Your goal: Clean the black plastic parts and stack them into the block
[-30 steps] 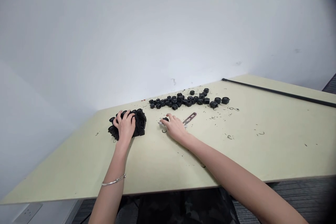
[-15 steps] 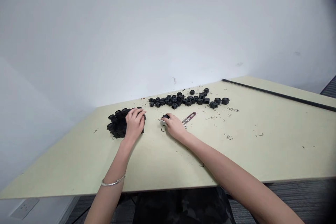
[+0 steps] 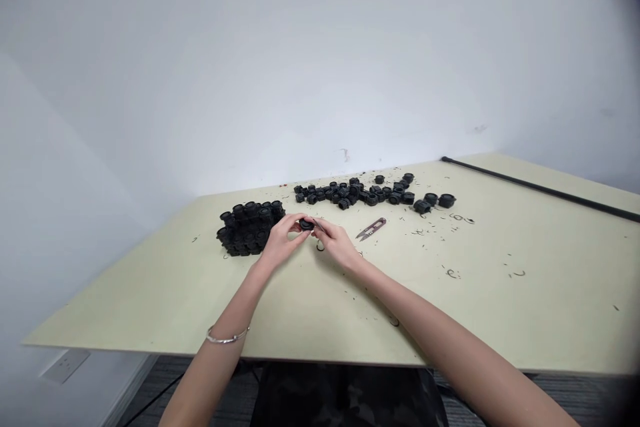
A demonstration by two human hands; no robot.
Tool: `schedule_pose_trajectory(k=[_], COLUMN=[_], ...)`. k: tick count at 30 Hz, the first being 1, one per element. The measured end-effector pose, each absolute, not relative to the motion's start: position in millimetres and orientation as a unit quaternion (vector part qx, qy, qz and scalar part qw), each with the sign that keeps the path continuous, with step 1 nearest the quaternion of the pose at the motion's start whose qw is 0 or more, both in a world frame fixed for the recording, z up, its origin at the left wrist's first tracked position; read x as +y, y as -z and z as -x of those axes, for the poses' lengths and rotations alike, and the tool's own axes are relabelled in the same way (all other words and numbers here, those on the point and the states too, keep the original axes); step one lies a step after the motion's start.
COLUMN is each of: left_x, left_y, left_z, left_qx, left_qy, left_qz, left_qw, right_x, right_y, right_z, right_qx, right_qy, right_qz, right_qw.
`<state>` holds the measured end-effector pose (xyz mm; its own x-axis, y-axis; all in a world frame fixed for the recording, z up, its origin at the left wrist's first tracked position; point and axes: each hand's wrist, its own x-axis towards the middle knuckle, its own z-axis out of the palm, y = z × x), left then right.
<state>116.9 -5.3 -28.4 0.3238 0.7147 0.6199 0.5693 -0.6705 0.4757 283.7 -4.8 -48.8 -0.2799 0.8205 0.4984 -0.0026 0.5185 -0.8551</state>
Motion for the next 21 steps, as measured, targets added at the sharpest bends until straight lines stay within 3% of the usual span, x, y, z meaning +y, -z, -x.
schedule_pose_trajectory(k=[10,15,21], left_x=[6,11,12], left_y=[12,12,14], left_z=[-65,-52,-61], left_qx=[0.555,0.578,0.627], left_qy=[-0.537,-0.467,-0.385], left_qz=[-0.621,-0.625,-0.617], left_qw=[-0.136,-0.239,-0.28], right_x=[-5,-3,-5], right_y=[47,52,50], right_z=[-288,-288,-288], right_qx=[-0.683,-0.696,-0.705], right_qy=[-0.358,-0.348,-0.345], right_qz=[0.374,0.378,0.376], right_qw=[0.515,0.503,0.492])
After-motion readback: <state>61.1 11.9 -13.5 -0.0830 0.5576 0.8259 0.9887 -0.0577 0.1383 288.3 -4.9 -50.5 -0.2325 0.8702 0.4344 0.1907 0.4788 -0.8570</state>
